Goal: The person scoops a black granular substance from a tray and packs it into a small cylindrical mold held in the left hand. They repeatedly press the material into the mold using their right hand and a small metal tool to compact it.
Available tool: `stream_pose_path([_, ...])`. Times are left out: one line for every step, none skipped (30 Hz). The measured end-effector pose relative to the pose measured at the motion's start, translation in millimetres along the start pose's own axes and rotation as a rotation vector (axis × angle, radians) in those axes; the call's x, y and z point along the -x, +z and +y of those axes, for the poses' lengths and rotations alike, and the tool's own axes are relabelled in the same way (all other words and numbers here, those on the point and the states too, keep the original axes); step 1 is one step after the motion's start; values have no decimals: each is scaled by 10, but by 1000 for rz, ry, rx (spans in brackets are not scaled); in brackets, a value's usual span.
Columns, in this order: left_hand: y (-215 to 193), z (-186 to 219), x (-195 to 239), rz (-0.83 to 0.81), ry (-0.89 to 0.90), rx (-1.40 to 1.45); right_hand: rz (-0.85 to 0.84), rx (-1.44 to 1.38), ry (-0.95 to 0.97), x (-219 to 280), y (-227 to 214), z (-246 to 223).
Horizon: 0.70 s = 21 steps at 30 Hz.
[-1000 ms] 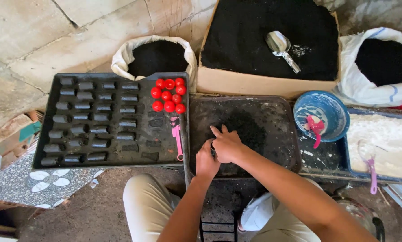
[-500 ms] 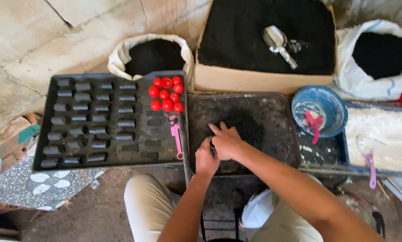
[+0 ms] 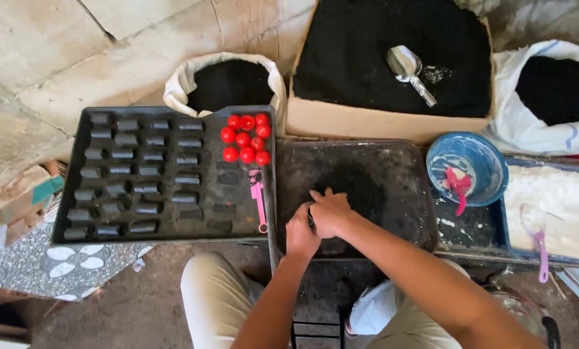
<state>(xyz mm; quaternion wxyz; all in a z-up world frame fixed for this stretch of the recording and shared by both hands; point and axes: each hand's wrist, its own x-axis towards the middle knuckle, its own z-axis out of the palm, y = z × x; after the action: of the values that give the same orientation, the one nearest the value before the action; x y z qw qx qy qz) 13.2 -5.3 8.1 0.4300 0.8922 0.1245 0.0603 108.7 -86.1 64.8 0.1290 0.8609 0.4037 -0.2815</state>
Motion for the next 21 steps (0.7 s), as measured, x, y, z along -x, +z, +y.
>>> stream_pose_path([2,-22,-9,-4,-12,0,-10,-3,-7,32,-62,-14])
stream_pose_path([12,-48,-18,12,2,-19,2,25,-19,60,-118,-25])
stream_pose_path([36,-62,-45,18,27,-36,15,46,-17,101,-170,-12])
stream_pose_path([46,-46,40,4,26,-35,6,37,-11,216,-206,-61])
stream_pose_path([24,-29,28,13,11,-4,24,57,-17,267,-326,-83])
stream_pose_path([-6,-13,19,21,-4,27,42,78,-22,321,-449,-113])
stream_pose_path([-43,14,20,37,-11,27,46,89,-35,322,-503,-151])
stream_pose_path([-74,42,21,21,-24,56,34,147,-34,326,-553,-185])
stream_pose_path([-93,84,28,-15,-27,86,19,191,-17,360,-580,-205])
stream_pose_path([-81,57,22,-19,-22,85,20,188,-11,329,-547,-209])
stream_pose_path([-55,36,20,-16,-22,70,17,202,-11,302,-509,-204])
stream_pose_path([-31,13,18,-12,-23,55,14,215,-11,274,-471,-201])
stream_pose_path([-52,37,22,-12,-23,54,14,215,-12,250,-432,-197])
stream_pose_path([-75,58,26,-10,-10,78,14,211,2,224,-394,-195])
stream_pose_path([-90,79,37,-7,1,103,11,209,14,199,-349,-193])
stream_pose_path([-98,78,29,-5,-3,103,10,210,9,145,-292,-173])
stream_pose_path([-95,85,29,1,9,81,-3,194,22,105,-225,-146])
stream_pose_path([-88,96,26,7,21,58,-16,177,34,67,-158,-114])
stream_pose_path([-74,84,29,-2,28,60,-18,172,44,8,-57,-88])
stream_pose_path([-63,73,31,-13,24,67,10,151,49,-51,41,-61])
stream_pose_path([-73,51,33,-17,14,70,41,135,45,-127,123,-54])
